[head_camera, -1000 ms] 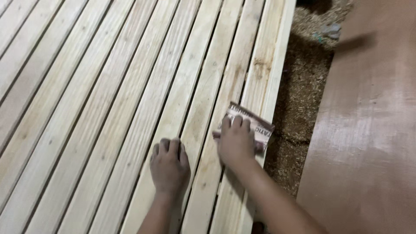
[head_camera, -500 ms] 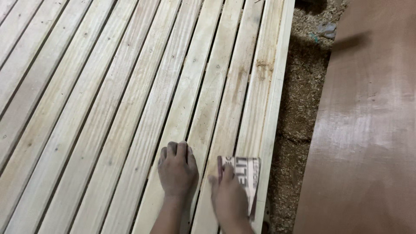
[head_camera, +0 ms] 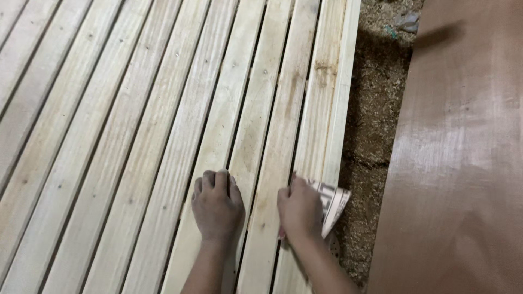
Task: The person sands a slatted wooden panel using a sanding block, rubbing it back and forth along the slats while steadying the panel with the other hand. They work across different sections of the panel, repositioning the block and continuing to sand the wood surface.
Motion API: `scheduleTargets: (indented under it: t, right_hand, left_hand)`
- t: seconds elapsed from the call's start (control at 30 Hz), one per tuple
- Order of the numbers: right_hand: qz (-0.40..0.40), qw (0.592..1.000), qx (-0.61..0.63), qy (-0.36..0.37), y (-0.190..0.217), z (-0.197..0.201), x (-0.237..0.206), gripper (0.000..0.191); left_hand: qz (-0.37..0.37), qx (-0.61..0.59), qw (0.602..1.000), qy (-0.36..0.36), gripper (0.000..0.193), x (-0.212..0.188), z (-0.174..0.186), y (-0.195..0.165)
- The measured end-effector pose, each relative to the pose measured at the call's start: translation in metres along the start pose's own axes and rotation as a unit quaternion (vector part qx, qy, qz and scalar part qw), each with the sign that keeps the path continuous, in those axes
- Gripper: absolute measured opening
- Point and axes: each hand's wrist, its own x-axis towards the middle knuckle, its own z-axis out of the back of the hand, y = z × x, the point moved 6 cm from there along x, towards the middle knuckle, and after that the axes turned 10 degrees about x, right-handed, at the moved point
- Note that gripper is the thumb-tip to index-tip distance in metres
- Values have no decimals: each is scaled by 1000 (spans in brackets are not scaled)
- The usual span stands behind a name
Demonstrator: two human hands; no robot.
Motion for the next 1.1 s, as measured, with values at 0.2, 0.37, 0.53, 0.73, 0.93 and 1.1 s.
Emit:
scheduleTargets:
  t: [0.2,0.37,0.53,0.73,0.93,1.1]
  right_hand:
    - [33,983,-181,1,-17,-11,4,33]
    - [-49,985,-149,69,-71,-36,-3,34]
    - [23,952,-299,54,-58,-33,-31,29]
    - [-174,973,154,20,0,-2,34,60]
    - [0,972,-214,93,-19,-24,-19,38]
    - [0,993,-117,-10,-35,-29,17,35]
  left_hand:
    - [1,2,1000,3,13,0,-1,1]
    - [10,7,1000,26,12,0,-2,0]
    - [9,5,1000,10,13,1,-1,0]
    - [2,18,999,38,13,-1,-5,0]
    - [-2,10,1000,12,13,1,-1,0]
    - [-4,15,1000,19,13,1,-2,0]
